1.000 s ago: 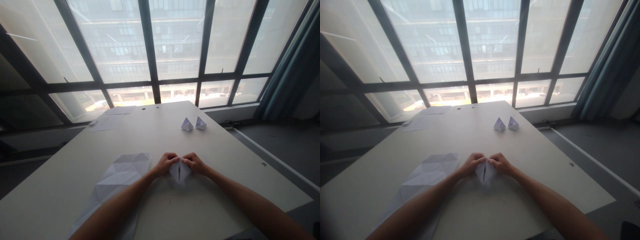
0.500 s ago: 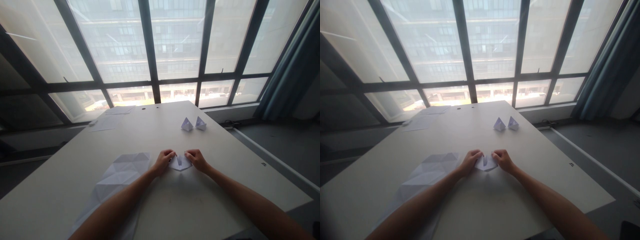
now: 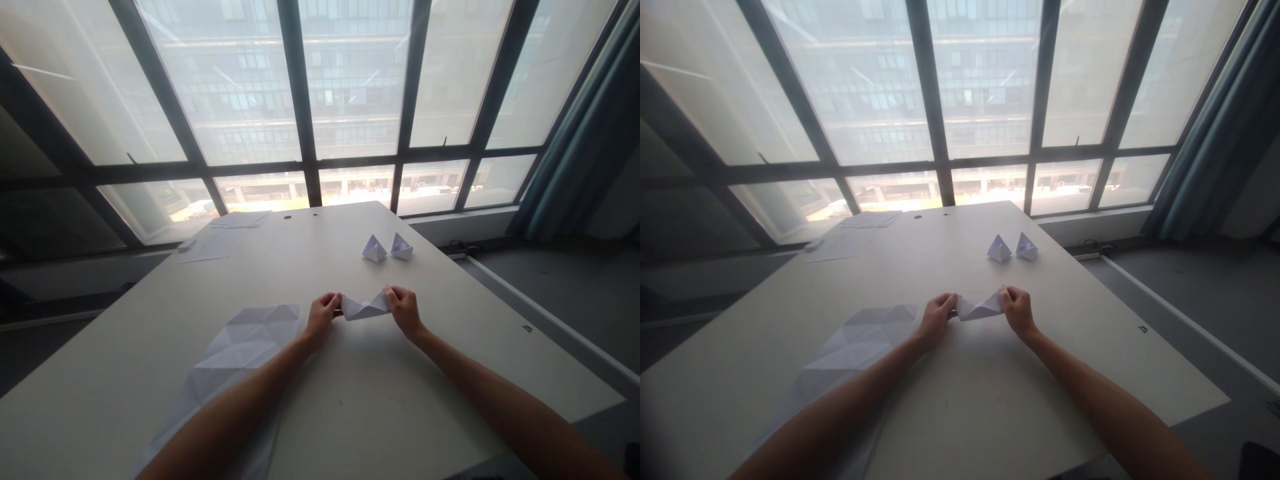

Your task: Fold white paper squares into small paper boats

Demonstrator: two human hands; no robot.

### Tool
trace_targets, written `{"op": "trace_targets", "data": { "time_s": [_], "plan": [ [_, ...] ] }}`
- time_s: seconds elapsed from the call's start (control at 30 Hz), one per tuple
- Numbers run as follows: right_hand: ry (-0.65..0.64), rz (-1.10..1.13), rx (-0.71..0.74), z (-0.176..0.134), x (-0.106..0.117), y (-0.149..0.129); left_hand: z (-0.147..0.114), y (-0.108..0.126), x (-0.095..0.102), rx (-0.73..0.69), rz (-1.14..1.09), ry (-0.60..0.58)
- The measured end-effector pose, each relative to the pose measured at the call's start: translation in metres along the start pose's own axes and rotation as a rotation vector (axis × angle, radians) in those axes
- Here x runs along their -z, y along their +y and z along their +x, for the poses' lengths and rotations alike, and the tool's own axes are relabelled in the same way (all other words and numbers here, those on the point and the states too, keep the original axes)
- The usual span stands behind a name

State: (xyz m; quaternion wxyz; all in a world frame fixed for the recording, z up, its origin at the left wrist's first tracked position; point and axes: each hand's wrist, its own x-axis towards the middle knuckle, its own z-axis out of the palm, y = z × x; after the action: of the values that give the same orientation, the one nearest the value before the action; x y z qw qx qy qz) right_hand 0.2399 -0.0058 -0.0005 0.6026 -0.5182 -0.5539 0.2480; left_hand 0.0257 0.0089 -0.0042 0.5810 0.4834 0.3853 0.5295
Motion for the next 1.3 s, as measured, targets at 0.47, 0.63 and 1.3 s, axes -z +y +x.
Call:
{"op": "trace_targets", "data": {
  "time_s": [0.47,0.63,1.3],
  "plan": [
    [0.169,0.145,-0.12,0.009,0.004,0.01,0.005,-0.005,0.001,0.034,-0.134,0.116],
    [0.185,0.249,-0.165,0.008,-0.001,0.009,0.004,-0.006,-0.001,0.02,-0.168,0.07],
    [-0.168,0.182,-0.025,-0.011,-0.008,-0.014,0.003,-0.002,0.006,0.086,-0.258,-0.084]
  ]
}}
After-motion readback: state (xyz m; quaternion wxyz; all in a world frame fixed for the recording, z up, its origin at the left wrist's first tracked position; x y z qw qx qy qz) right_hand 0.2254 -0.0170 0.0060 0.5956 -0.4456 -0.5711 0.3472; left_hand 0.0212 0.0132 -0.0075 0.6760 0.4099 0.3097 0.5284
